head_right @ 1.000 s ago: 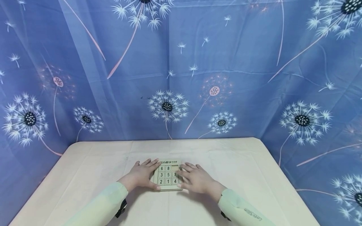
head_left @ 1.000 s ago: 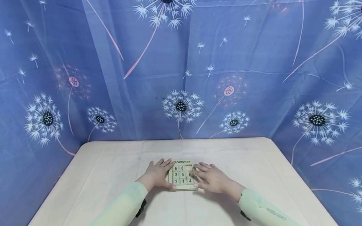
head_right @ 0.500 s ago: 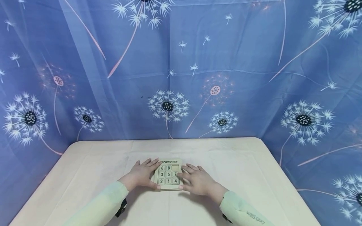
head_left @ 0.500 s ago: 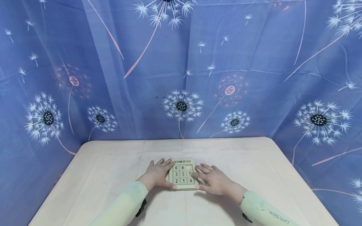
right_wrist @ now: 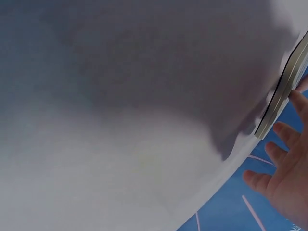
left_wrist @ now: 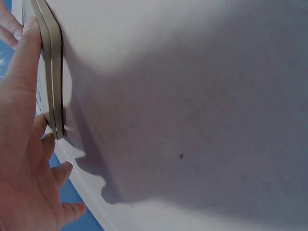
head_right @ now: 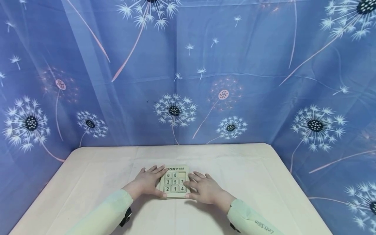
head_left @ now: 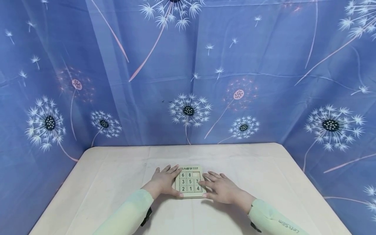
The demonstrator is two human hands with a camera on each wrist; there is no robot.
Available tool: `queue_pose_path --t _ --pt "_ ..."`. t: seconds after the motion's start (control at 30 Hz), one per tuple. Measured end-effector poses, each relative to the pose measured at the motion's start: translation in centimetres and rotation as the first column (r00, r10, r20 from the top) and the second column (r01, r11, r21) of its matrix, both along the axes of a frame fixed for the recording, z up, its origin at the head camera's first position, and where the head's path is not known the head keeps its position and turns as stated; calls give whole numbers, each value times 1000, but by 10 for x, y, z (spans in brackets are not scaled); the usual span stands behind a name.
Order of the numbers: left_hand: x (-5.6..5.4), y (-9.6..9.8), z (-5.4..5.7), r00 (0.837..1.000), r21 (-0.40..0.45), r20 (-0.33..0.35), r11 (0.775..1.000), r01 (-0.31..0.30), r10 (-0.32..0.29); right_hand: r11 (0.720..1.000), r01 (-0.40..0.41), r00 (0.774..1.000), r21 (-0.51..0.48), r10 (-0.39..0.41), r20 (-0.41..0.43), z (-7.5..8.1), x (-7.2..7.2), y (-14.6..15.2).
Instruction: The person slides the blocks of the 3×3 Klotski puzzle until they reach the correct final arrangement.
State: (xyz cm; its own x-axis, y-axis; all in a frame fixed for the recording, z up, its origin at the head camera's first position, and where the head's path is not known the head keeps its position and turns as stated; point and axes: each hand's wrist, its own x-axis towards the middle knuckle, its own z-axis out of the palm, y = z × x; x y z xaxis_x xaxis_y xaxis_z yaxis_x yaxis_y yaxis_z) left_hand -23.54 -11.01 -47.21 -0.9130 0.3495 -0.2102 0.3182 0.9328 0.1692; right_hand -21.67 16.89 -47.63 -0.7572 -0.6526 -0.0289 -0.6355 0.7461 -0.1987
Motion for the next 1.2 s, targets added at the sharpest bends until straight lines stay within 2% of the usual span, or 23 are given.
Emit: queue_pose_path --t 1.2 --pt "0 0 1 1000 36 21 999 8 -9 999 39 999 -25 -38 30 -2 -4 -4"
